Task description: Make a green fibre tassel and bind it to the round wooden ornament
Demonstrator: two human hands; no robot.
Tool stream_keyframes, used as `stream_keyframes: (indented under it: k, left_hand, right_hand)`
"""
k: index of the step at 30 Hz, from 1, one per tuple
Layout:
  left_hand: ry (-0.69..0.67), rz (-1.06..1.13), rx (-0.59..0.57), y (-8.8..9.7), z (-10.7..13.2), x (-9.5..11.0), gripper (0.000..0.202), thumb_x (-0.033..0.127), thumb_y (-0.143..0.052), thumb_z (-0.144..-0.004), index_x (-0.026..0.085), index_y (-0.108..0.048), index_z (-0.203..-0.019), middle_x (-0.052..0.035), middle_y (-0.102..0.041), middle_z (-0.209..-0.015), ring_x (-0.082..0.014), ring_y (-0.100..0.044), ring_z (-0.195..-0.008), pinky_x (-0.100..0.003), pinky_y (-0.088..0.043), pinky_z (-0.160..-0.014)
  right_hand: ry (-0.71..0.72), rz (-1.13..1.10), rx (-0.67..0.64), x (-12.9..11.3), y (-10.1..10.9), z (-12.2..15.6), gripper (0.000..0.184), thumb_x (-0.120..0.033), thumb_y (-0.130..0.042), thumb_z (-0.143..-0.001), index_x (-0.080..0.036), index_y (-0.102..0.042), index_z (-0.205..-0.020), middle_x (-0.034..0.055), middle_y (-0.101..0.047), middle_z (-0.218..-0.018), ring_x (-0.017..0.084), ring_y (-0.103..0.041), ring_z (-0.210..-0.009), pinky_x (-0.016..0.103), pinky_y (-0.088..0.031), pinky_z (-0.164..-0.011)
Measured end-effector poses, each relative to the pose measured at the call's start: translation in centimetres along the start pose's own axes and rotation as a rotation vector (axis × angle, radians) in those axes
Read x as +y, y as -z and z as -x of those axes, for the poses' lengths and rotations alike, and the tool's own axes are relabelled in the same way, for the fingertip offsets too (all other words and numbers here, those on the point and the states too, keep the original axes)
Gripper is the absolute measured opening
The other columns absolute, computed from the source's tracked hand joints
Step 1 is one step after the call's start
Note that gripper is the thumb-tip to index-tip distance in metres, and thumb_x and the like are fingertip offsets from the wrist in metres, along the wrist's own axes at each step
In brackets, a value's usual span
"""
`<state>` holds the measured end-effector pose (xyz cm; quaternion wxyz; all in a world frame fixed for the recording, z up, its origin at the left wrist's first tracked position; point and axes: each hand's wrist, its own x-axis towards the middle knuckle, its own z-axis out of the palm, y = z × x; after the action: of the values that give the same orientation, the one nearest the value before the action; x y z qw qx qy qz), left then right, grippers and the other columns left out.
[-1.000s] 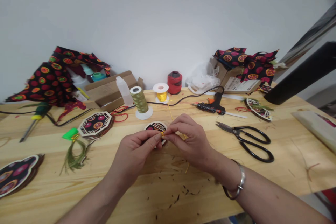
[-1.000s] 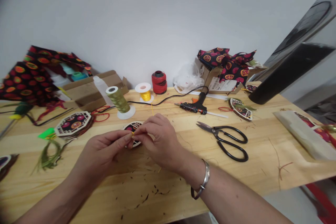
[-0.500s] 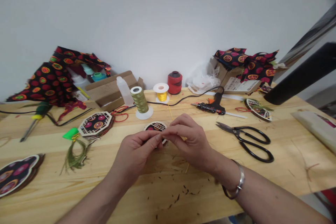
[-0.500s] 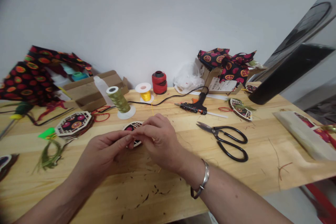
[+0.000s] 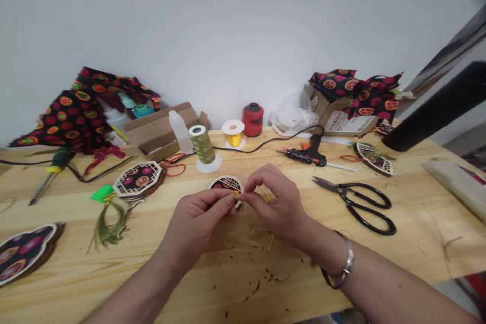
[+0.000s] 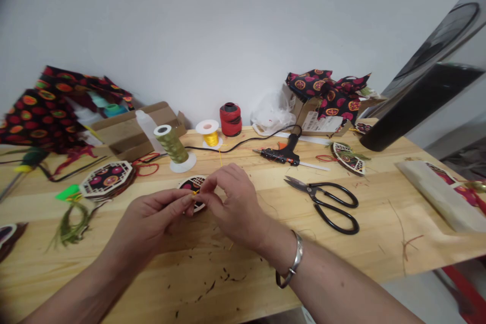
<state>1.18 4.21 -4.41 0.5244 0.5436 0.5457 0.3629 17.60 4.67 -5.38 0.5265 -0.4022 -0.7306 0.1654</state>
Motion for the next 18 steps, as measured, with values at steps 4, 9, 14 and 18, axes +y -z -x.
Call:
stream_keyframes:
  k: [4,9,14,18]
  left_hand:
    - [0.028,0.062,-0.014,0.03,-0.04,-0.10,0.020,0.037,-0.065,-0.072,0.018,-0.070,-0.067,0.0029,-0.058,-0.058,-0.0070,-0.031,-0.042,-0.022,-0.019,-0.040]
    - [0.085,0.276,-0.049,-0.11,-0.31,-0.21,0.019,0.034,-0.067,-0.072,0.015,-0.069,-0.070,0.0022,-0.057,-0.059,-0.0049,-0.030,-0.042,-0.019,-0.018,-0.039]
    - [0.170,0.460,-0.069,-0.02,-0.74,-0.39,0.015,0.027,-0.070,-0.070,0.013,-0.068,-0.066,0.0033,-0.054,-0.055,-0.0024,-0.025,-0.041,-0.017,-0.014,-0.038]
    - [0.209,0.544,-0.100,0.25,-0.98,-0.59,0.013,0.024,-0.070,-0.070,0.013,-0.067,-0.066,0.0036,-0.052,-0.054,-0.0021,-0.023,-0.042,-0.016,-0.012,-0.037]
  right_hand:
    - [0.074,0.089,-0.008,0.12,0.03,0.20,0.008,-0.017,-0.063,-0.079,-0.019,-0.058,-0.073,0.0012,-0.060,-0.072,0.016,-0.052,-0.075,0.032,-0.042,-0.070]
    - [0.145,0.196,-0.036,0.23,-0.02,0.54,0.007,-0.019,-0.057,-0.084,-0.019,-0.063,-0.082,0.0036,-0.063,-0.077,0.017,-0.051,-0.078,0.034,-0.041,-0.072]
    - [0.114,0.196,0.003,0.22,-0.16,0.47,0.002,-0.018,-0.059,-0.083,-0.018,-0.062,-0.082,0.0030,-0.062,-0.076,0.017,-0.051,-0.077,0.034,-0.040,-0.071]
    - [0.128,0.210,-0.007,0.18,-0.26,0.47,0.003,-0.017,-0.060,-0.082,-0.019,-0.062,-0.080,0.0027,-0.062,-0.075,0.017,-0.051,-0.077,0.034,-0.040,-0.071]
